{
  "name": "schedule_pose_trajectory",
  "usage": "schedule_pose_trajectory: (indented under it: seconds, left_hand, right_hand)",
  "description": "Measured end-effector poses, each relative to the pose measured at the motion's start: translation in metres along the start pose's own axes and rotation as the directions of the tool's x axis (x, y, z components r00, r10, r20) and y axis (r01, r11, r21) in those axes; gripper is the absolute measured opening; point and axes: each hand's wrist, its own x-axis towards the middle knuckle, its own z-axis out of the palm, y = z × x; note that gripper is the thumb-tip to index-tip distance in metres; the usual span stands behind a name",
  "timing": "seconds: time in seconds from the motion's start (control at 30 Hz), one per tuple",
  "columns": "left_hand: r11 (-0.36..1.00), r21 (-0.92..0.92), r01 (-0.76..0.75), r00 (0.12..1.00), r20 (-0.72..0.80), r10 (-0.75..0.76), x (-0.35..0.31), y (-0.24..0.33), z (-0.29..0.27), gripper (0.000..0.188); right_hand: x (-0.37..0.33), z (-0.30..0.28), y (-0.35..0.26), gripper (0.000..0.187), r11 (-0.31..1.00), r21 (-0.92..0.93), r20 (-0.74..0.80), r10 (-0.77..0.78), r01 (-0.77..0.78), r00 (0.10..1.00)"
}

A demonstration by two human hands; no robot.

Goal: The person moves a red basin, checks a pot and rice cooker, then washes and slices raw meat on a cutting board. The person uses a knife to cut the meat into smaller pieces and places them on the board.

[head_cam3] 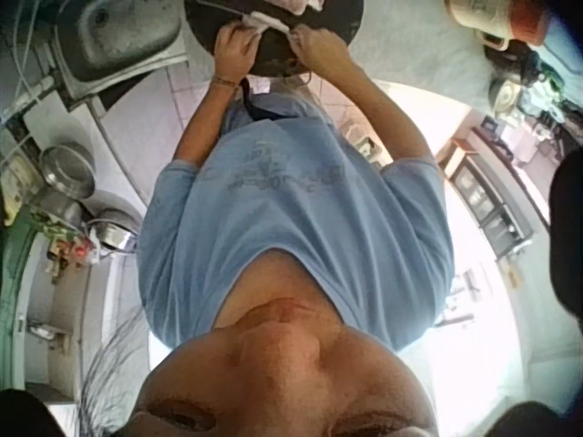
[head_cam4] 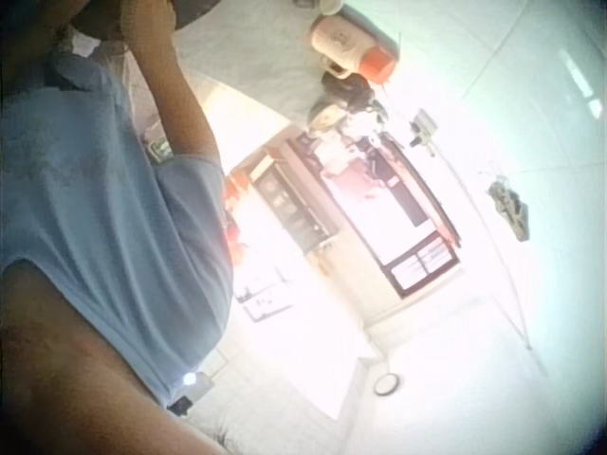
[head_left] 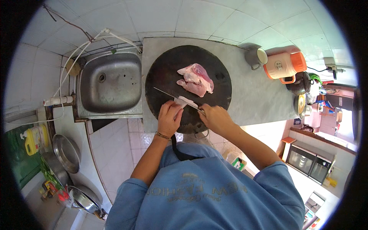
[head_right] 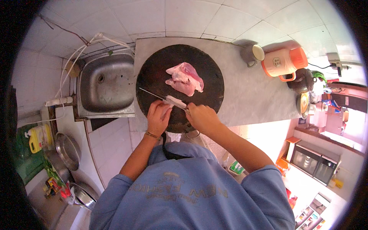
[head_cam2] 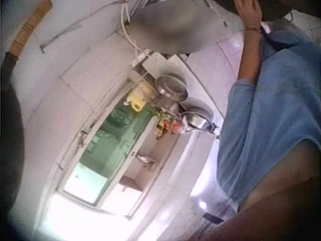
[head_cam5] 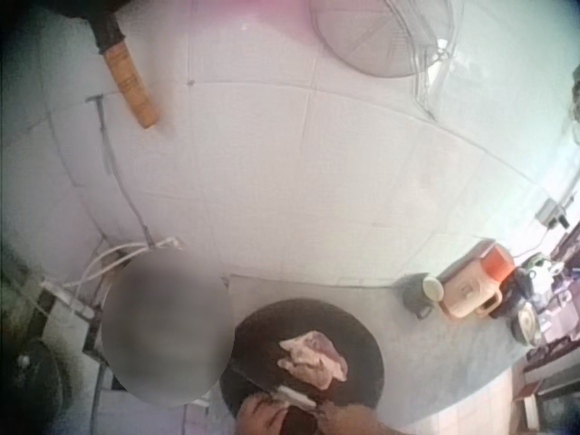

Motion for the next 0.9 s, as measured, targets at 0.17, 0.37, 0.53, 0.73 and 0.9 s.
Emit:
schedule_pose_trajectory:
  seconds: [0.17,0.37,0.53,0.73,0.9]
  left_hand:
    - [0.999,0.031,0.01,1.0,0.026,-0.01,-0.003,-0.002,-0.001,0.022]
    - [0.999,0.023,0.025,0.999,0.023,-0.025,-0.001,-0.003,0.0,0.023]
    - [1.0,0.024,0.002,0.998,0.055,-0.004,0.001,0.0,-0.002,0.017]
    - [1.0,0.021,0.021,1.0,0.004,-0.021,-0.005,0.002,-0.005,0.014]
    - [0.998,0.015,0.059,0.998,0.014,-0.059,-0.009,-0.001,-0.003,0.024]
  right_hand:
    - [-0.038,-0.014,0.004,0.024,0.996,-0.066,0.113,0.069,-0.062,0.991]
    - [0.005,0.007,-0.017,0.025,0.997,-0.072,0.093,0.025,-0.018,0.995]
    - [0.032,0.029,-0.024,0.026,1.0,-0.015,0.021,-0.001,0.002,1.0]
    - [0.011,0.001,0.007,0.023,0.999,0.04,0.055,0.018,-0.02,0.998]
    - [-0.017,-0.003,0.002,0.022,1.0,0.022,-0.003,0.003,-0.003,1.0]
